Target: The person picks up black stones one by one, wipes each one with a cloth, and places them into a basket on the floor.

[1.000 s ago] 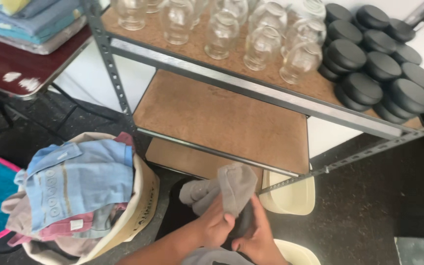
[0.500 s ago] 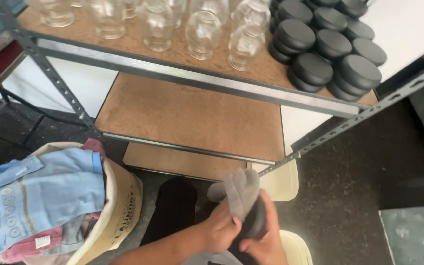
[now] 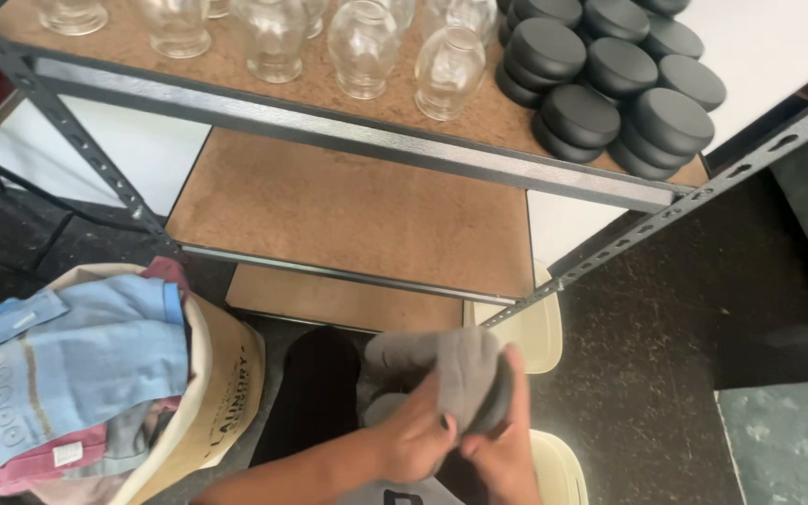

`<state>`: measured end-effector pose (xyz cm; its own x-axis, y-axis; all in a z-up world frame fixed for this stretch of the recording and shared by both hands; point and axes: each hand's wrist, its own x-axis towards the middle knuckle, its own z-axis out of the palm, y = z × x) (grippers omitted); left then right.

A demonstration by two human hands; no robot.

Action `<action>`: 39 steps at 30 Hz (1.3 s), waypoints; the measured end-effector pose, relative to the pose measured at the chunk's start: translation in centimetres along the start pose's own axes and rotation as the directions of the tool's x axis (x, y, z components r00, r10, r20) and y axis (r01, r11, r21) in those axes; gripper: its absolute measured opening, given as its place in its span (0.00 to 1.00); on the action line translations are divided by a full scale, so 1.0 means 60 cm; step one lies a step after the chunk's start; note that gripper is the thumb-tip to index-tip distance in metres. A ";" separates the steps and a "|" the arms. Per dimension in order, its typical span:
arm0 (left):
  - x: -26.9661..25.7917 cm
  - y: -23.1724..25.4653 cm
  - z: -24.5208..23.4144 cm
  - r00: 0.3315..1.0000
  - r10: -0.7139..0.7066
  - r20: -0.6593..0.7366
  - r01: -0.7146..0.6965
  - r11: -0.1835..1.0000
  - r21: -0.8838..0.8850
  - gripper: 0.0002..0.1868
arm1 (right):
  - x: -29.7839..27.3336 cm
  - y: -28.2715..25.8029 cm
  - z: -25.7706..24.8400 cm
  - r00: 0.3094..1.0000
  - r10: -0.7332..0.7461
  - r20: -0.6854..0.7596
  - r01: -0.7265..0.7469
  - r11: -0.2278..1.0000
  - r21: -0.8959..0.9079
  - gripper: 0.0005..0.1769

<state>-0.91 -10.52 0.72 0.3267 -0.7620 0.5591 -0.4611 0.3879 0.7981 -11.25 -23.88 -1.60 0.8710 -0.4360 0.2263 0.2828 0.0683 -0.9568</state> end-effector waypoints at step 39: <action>-0.051 -0.164 0.099 0.925 -0.304 -0.228 0.097 0.769 -0.632 0.27 | 0.005 0.032 0.017 0.876 -0.462 -0.137 0.430 0.878 -0.208 0.63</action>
<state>-2.25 -15.09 -10.17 0.6303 -0.7048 0.3256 0.1983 0.5516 0.8102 -10.04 -22.94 -3.17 0.5774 -0.5368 0.6152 0.5397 -0.3144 -0.7809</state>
